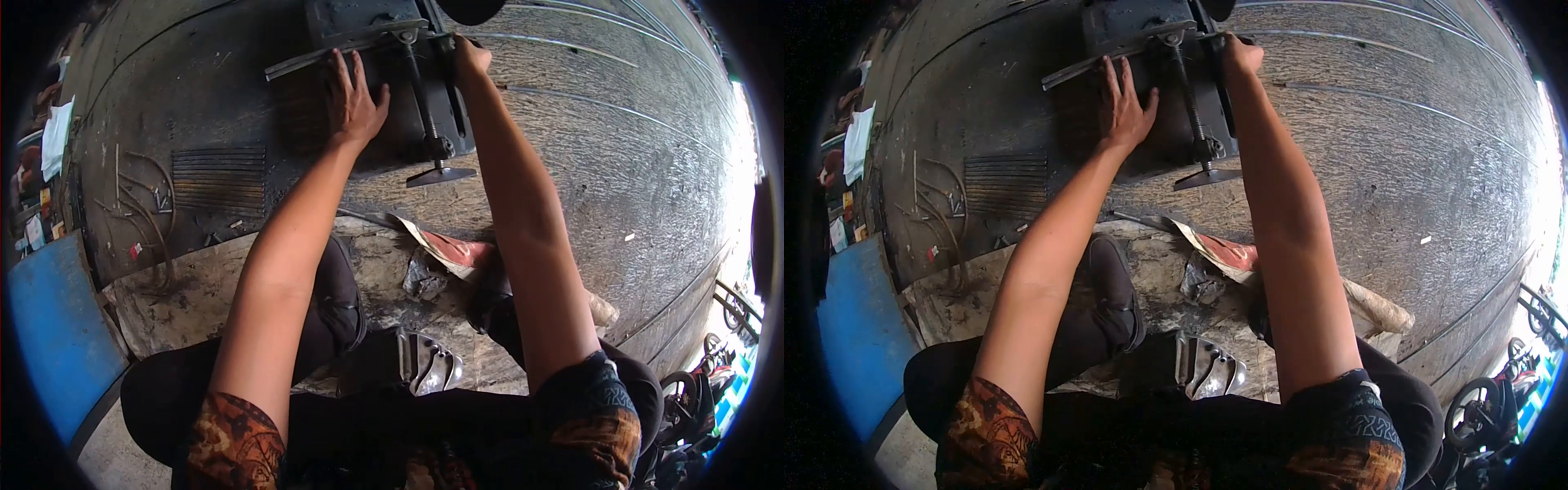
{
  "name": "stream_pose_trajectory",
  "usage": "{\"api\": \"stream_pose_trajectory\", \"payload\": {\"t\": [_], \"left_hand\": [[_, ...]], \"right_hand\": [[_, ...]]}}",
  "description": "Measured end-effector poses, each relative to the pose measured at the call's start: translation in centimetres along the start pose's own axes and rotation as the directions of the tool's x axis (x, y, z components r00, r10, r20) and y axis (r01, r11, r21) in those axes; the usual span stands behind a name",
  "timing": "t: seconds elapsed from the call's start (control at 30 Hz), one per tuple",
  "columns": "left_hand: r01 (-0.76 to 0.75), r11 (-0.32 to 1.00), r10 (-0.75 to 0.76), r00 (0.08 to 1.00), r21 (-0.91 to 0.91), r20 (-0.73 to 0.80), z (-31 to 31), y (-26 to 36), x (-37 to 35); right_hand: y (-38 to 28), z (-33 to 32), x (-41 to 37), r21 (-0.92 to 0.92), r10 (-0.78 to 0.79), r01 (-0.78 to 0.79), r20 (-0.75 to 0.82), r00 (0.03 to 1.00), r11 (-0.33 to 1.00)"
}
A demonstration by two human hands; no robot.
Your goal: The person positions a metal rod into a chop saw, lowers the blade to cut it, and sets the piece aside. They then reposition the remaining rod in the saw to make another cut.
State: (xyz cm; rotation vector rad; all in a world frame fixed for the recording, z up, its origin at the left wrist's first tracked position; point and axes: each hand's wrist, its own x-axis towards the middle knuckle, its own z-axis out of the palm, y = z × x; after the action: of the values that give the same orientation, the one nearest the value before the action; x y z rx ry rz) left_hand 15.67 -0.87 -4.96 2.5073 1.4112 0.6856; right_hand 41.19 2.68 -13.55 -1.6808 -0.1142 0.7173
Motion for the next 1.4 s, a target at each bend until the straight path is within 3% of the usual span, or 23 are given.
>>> {"api": "stream_pose_trajectory", "payload": {"t": [0.03,0.07,0.13,0.17,0.2,0.27,0.33,0.4,0.53,0.6,0.7,1.0,1.2,1.3,1.4], "left_hand": [[0.017,0.999,-0.018,0.999,0.029,0.037,-0.8,0.1,0.1],[0.020,0.999,-0.021,0.999,0.035,0.034,-1.3,-0.1,0.4],[0.026,0.995,-0.031,0.998,0.099,0.047,-2.1,-0.9,0.9],[-0.008,0.995,0.014,0.998,0.102,-0.058,-1.6,-1.8,1.2],[-0.006,0.995,0.013,0.998,0.102,-0.059,-1.2,-2.6,1.7],[-0.034,0.968,0.072,0.986,0.248,-0.148,-1.0,-3.5,2.8],[-0.042,0.968,0.094,0.975,0.249,-0.199,-1.5,-3.2,3.5],[0.141,0.988,-0.133,0.985,0.063,-0.113,-3.2,-2.0,4.1],[0.192,0.959,-0.178,0.981,0.210,-0.081,-3.1,-3.4,4.5],[0.098,0.926,-0.067,0.993,0.365,-0.098,-3.2,-4.1,4.8],[0.034,0.907,0.020,0.992,0.419,-0.124,-2.9,-5.1,5.1],[0.021,0.964,0.018,0.990,0.264,-0.141,-2.0,-7.1,5.5],[0.011,0.968,0.027,0.988,0.251,-0.151,-2.7,-6.5,5.4],[0.065,0.928,-0.025,0.993,0.366,-0.113,-3.6,-4.5,4.3],[0.037,0.933,0.023,0.986,0.357,-0.163,-3.1,-3.6,3.0]], "right_hand": [[-1.4,-0.2,-2.1,-0.112,-0.116,0.109,-0.053,0.992,0.988],[-2.3,-0.2,-3.8,-0.109,-0.115,0.109,-0.047,0.992,0.988],[-3.2,-0.2,-6.5,-0.200,-0.372,0.335,-0.184,0.910,0.920],[-3.3,-0.3,-7.1,-0.109,-0.371,0.358,-0.130,0.920,0.927],[-3.5,-0.4,-7.6,-0.109,-0.371,0.359,-0.128,0.920,0.927],[-3.8,-0.4,-7.9,-0.039,-0.435,0.436,0.023,0.900,0.899],[-4.0,-0.3,-8.2,-0.054,-0.440,0.443,0.060,0.896,0.895],[-4.5,-0.5,-8.8,-0.072,-0.442,0.449,0.095,0.892,0.891],[-5.0,-0.7,-9.1,-0.165,-0.374,0.391,0.125,0.919,0.905],[-4.6,-0.6,-8.6,-0.175,-0.390,0.409,0.133,0.911,0.895],[-4.2,-0.5,-8.1,-0.198,-0.370,0.395,0.151,0.917,0.897],[-4.6,-0.4,-8.3,-0.217,-0.345,0.371,0.149,0.927,0.903],[-3.8,-0.6,-7.4,-0.178,-0.361,0.395,0.194,0.912,0.901],[-3.3,-0.6,-7.5,-0.163,-0.422,0.446,0.162,0.892,0.880],[-3.4,-1.0,-8.6,-0.212,-0.448,0.459,0.104,0.888,0.863]]}}
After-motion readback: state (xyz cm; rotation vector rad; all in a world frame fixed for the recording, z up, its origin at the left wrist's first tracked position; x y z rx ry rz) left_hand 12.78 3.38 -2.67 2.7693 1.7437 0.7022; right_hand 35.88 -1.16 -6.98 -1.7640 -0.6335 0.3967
